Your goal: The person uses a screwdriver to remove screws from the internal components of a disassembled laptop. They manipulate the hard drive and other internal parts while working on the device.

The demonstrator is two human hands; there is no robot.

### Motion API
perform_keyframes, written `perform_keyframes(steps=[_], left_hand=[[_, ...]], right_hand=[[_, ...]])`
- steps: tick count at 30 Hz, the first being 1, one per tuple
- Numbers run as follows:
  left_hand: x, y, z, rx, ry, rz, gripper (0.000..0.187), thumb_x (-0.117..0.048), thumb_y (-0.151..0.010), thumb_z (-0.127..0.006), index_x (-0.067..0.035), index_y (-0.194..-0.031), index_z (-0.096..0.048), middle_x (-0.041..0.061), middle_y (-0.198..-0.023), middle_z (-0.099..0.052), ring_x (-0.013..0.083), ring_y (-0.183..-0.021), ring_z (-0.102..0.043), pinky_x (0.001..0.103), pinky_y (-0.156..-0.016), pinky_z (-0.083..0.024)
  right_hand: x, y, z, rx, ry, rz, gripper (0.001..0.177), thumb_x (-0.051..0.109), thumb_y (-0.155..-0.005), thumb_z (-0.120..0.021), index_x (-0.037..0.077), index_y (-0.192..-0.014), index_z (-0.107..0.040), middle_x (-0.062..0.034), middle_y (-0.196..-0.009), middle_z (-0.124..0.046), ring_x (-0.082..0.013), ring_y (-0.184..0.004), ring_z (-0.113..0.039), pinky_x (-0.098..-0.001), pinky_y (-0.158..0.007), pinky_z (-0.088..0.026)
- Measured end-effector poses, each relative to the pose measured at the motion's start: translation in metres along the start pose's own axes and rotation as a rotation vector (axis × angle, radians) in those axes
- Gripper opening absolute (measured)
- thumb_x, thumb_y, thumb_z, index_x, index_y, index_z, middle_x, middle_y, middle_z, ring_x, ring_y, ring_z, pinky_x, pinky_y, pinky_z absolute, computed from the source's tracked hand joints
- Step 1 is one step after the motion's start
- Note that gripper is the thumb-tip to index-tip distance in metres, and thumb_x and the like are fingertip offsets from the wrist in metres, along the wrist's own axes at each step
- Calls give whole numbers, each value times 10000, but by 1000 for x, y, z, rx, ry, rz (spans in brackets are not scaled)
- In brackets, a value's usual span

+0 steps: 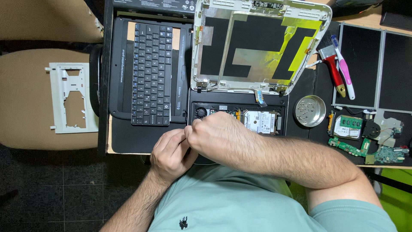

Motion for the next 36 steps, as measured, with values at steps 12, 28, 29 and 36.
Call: perform_keyframes(steps=[12, 28, 29, 36], left_hand=[[0, 3, 0, 20, -11, 12, 164, -163, -1070, -903, -46, -967, -856, 108, -1018, -812, 315, -892, -836, 463, -808, -731], [10, 28, -7, 16, 42, 56, 194, -245, -1125, -876, -54, -1104, -903, 160, -1162, -872, 357, -939, -851, 505, -831, -733], [11, 27, -7, 26, 42, 61, 188, -244, -1118, -888, -58, -1120, -919, 161, -1161, -874, 364, -947, -855, 509, -832, -734], [11, 23, -12, 87, 36, 58, 194, -238, -1097, -904, -67, -1174, -951, 151, -1178, -862, 383, -1012, -864, 526, -872, -740]], right_hand=[[0, 12, 13, -46, -42, -113, 143, 34, -1090, -749, 34, -1048, -885, -166, -858, -868, -282, -709, -877, -433, -628, -714], [-32, 203, -105, -661, -760, -556, 155, 98, -940, -996, 167, -1067, -940, 20, -931, -958, -212, -783, -909, -337, -775, -737], [-32, 207, -109, -711, -777, -565, 140, 94, -937, -993, 156, -1049, -936, 3, -917, -954, -226, -780, -909, -339, -774, -730], [-32, 211, -120, -876, -872, -527, 115, 33, -927, -974, 108, -1000, -929, -53, -858, -942, -272, -700, -891, -376, -720, -724]])
Point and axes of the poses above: each hand's wrist, its own y-axis away from the middle knuckle, its own z-axis out of the back of the hand, x = y × z, the point moved 7 cm from there along -y, towards the middle knuckle
